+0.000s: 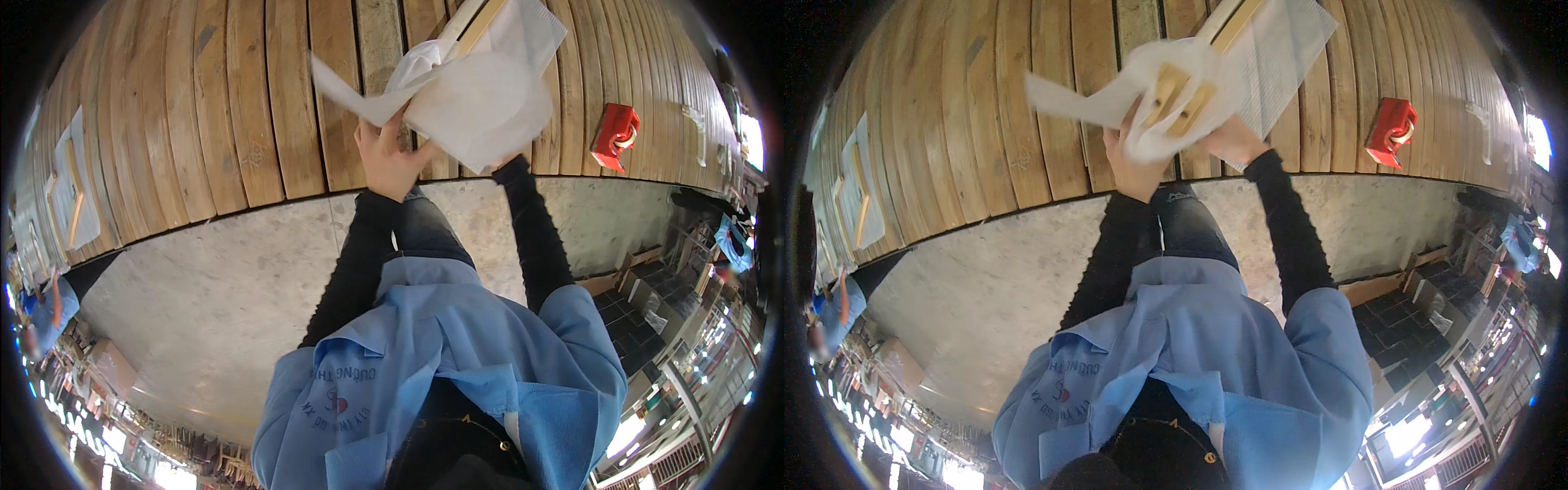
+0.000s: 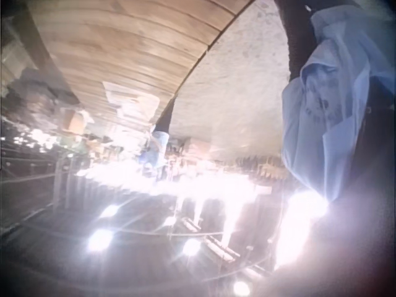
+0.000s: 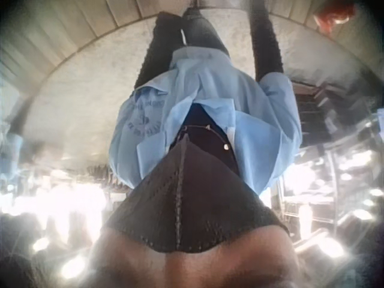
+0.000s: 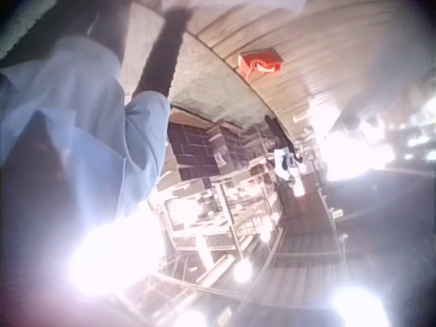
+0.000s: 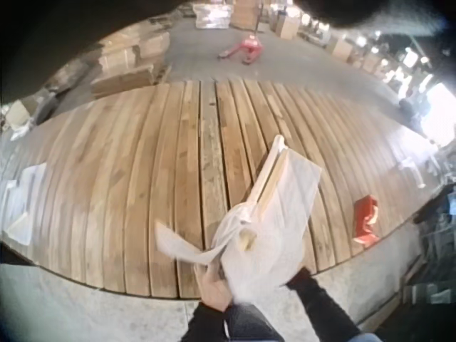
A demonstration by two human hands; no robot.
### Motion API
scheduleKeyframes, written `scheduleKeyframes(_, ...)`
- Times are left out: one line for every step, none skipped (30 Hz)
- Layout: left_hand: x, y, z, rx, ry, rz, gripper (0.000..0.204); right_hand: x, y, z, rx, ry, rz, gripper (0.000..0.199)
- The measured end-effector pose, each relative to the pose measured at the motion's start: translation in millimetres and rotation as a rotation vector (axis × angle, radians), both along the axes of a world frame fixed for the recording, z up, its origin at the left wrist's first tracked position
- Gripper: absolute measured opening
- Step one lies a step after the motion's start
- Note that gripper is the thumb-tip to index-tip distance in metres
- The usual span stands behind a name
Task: The person wraps wooden chair leg components in bubble wrap on a wooden workbench. They fold the bubble wrap around each piece, secure it with tape from a red dispenser, and place the wrapped items aside. The process is repeated for multiple chair legs.
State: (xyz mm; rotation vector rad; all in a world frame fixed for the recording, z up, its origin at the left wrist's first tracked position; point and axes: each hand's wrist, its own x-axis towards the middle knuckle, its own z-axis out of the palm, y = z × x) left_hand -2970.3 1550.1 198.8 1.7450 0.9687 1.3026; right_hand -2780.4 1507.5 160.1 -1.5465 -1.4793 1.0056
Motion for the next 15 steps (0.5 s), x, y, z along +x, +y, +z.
scheduleKeyframes(-11, -3, -12, 0.013, 0.037, -0.027, 0.057, -12, -17, -3, -0.066, -0.046, -0.028, 0.071)
scheduleKeyframes(-28, -9, -29, 0.002, 0.082, -0.034, 0.057, -23, -22, 2, -0.087, -0.158, -0.027, 0.067)
scheduleKeyframes(-47, -15, -51, -0.065, 0.149, -0.042, 0.044, -33, -18, 9, -0.156, -0.117, -0.073, 0.064)
scheduleKeyframes(-47, -19, -46, -0.167, -0.036, 0.030, 0.040, -42, -13, 12, -0.230, -0.076, -0.122, 0.061)
scheduleKeyframes(-40, -23, -39, -0.271, -0.222, 0.096, 0.037, -51, -13, 8, -0.110, -0.189, -0.145, 0.064)
scheduleKeyframes(-38, -24, -35, -0.306, -0.247, 0.112, 0.030, -61, -17, 1, 0.012, -0.280, -0.258, 0.075)
scheduleKeyframes(-38, -26, -32, -0.341, -0.274, 0.134, 0.023, -74, -22, -9, 0.131, -0.370, -0.366, 0.086)
scheduleKeyframes(-38, -27, -31, -0.371, -0.304, 0.161, 0.017, -86, -21, -10, 0.257, -0.457, -0.470, 0.097)
scheduleKeyframes(-43, -31, -38, -0.322, -0.180, 0.169, 0.014, -97, -21, -10, 0.273, -0.425, -0.438, 0.104)
scheduleKeyframes(-45, -37, -37, -0.285, -0.057, 0.170, 0.013, -107, -28, -7, 0.278, -0.400, -0.412, 0.112)
scheduleKeyframes(-46, -44, -33, -0.213, -0.013, 0.143, 0.010, -114, -33, -5, 0.283, -0.374, -0.385, 0.119)
scheduleKeyframes(-42, -48, -33, -0.159, 0.013, 0.128, 0.008, -111, -28, -19, 0.270, -0.403, -0.445, 0.118)
scheduleKeyframes(-37, -54, -37, -0.114, 0.041, 0.108, 0.007, -102, -20, -48, 0.248, -0.433, -0.508, 0.117)
scheduleKeyframes(-36, -59, -34, -0.070, 0.076, 0.099, 0.005, -106, -18, -51, 0.214, -0.236, -0.551, 0.111)
scheduleKeyframes(-35, -66, -30, -0.015, 0.132, 0.082, 0.006, -106, -12, -55, 0.204, -0.032, -0.602, 0.105)
